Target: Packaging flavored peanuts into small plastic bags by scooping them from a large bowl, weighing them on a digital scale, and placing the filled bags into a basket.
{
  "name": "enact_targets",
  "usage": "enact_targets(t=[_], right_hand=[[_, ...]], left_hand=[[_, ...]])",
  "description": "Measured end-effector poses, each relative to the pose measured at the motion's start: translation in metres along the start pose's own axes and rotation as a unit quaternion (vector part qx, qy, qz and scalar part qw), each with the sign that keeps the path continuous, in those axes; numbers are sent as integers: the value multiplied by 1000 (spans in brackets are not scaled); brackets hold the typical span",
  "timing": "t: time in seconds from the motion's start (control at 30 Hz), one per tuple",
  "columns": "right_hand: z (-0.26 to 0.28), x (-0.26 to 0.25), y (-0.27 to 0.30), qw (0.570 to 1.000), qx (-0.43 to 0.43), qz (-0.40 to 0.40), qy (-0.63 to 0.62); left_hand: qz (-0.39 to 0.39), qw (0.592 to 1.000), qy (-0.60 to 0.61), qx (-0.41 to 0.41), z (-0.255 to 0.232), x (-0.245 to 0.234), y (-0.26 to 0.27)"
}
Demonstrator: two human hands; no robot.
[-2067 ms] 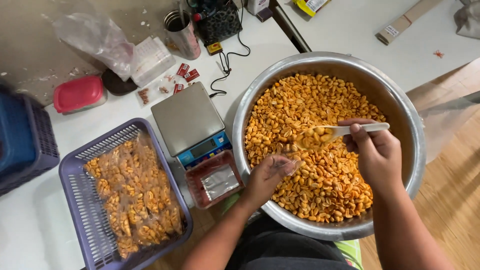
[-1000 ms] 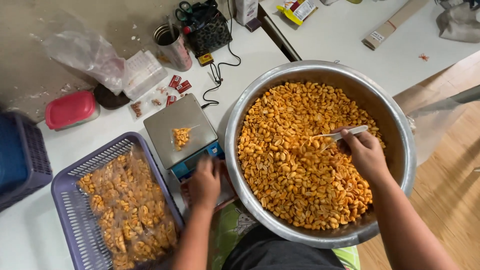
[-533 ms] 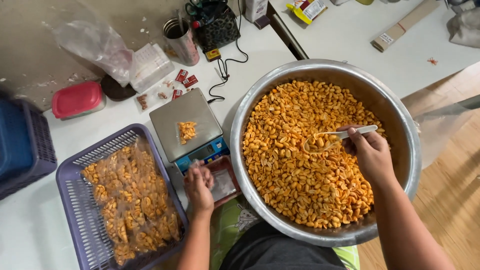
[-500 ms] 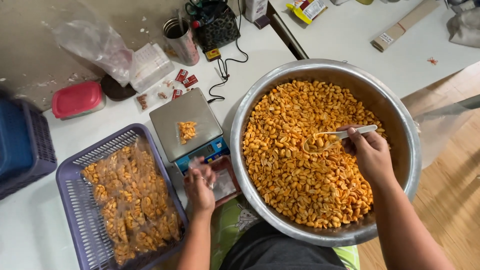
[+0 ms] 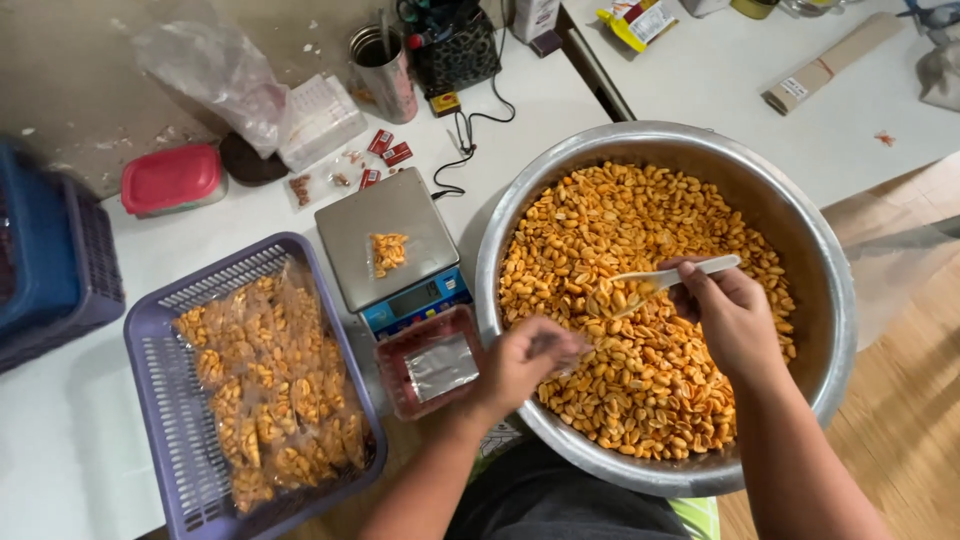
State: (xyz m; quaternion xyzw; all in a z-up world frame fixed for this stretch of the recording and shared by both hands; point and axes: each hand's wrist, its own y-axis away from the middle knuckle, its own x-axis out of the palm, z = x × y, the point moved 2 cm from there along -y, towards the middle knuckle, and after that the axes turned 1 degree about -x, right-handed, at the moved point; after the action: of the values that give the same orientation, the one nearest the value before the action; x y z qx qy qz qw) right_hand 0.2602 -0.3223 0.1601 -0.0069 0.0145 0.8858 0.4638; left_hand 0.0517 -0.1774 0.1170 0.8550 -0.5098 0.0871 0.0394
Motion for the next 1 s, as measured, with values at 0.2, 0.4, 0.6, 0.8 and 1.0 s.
enact_targets(t=[0.2, 0.4, 0.6, 0.8, 1.0], right_hand=[[42, 14, 13, 960, -191, 114, 172], [36, 14, 17, 873, -347, 226, 259], [35, -18, 17, 938, -264, 46, 219], [-13, -66, 14, 975, -142, -63, 160], [-18, -74, 21, 976, -98, -80, 177]], left_hand=[[16, 992, -92, -83, -10, 12, -9], [11, 982, -117, -146, -13, 12, -14], [22, 996, 51, -72, 25, -17, -42], [-238, 953, -84, 166, 6, -152, -91], [-356, 838, -413, -13, 37, -226, -95]])
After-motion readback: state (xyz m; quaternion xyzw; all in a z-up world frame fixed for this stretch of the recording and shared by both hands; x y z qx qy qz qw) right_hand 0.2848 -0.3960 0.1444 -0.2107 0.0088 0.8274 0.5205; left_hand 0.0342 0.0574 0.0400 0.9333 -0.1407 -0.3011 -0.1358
